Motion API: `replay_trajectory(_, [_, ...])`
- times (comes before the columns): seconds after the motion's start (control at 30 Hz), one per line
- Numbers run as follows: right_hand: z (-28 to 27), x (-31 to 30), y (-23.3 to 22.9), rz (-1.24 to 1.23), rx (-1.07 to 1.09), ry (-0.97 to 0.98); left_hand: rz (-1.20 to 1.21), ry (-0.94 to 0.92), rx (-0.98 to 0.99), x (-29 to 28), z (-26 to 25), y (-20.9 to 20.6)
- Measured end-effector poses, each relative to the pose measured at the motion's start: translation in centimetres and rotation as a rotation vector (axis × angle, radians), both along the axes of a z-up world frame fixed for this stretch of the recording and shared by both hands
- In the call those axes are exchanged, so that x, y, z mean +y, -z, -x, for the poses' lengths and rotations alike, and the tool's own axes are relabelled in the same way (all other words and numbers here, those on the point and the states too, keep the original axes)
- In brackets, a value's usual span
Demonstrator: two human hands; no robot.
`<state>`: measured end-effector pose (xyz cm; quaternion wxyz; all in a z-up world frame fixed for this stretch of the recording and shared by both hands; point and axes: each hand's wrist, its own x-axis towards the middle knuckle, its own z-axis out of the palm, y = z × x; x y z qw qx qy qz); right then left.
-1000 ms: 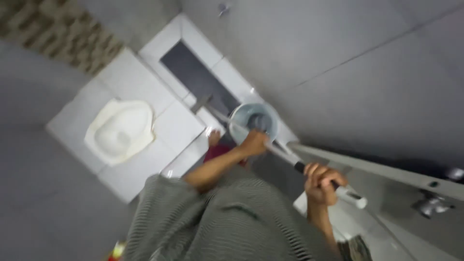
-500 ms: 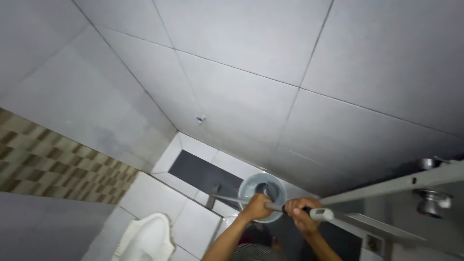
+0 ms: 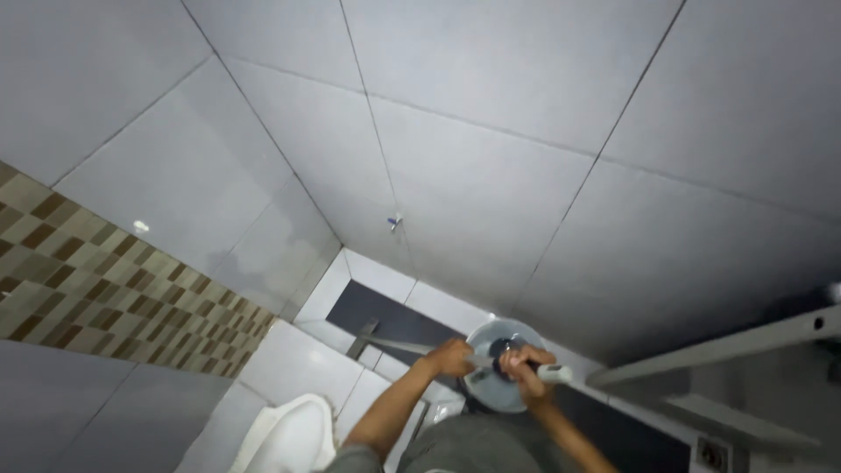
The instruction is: Scrub the bathroom floor using a long-handled brush and water from a bucket.
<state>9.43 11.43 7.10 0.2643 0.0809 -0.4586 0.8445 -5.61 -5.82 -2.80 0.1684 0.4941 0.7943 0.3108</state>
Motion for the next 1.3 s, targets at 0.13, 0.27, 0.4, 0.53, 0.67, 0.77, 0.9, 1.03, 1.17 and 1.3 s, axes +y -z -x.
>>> replay_trajectory(0.13, [-3.6,2.4,-0.6,-0.217,-0.129,0.041,0.078,0.145,-0.108,1.7,-2.4,0.9])
replay_trajectory(0.27, [-7.5,4.9,1.6,-0.125,-0.254,0.116,0.190,0.108,-0.208,5.0,-5.9,2.2])
replay_trajectory(0.4, [-8.0,3.1,0.1,0.020,-0.061,0.068,0.125,-0.039,-0.307,3.9,-7.1,1.7])
replay_trajectory(0.53, [-6.0,0.0,1.1,0.067,-0.076,0.139,0.093,-0.069,-0.097,0.9,-5.2,4.5])
replay_trajectory(0.67, [-3.2,-3.7,2.0,0.038,-0.032,0.062,0.089,-0.157,-0.033,-3.0,-1.8,6.8])
replay_trajectory(0.77, [-0.4,-3.9,3.1,-0.007,0.018,-0.032,0.041,-0.222,-0.150,-4.9,0.1,5.3])
replay_trajectory(0.9, [-2.3,-1.2,-5.2,-0.165,-0.058,0.017,0.033,-0.150,0.093,-1.4,-2.8,3.2])
replay_trajectory(1.03, [-6.9,4.1,-6.8,-0.202,-0.066,-0.118,-0.104,-0.200,-0.172,2.8,-7.5,-2.5])
replay_trajectory(1.17, [-9.7,7.1,-1.5,-0.191,-0.107,-0.213,-0.049,-0.243,-0.195,3.9,-9.2,-2.4])
replay_trajectory(1.3, [-4.8,5.6,-0.4,-0.286,0.092,-0.219,-0.049,-0.309,-0.102,2.6,-6.8,2.6])
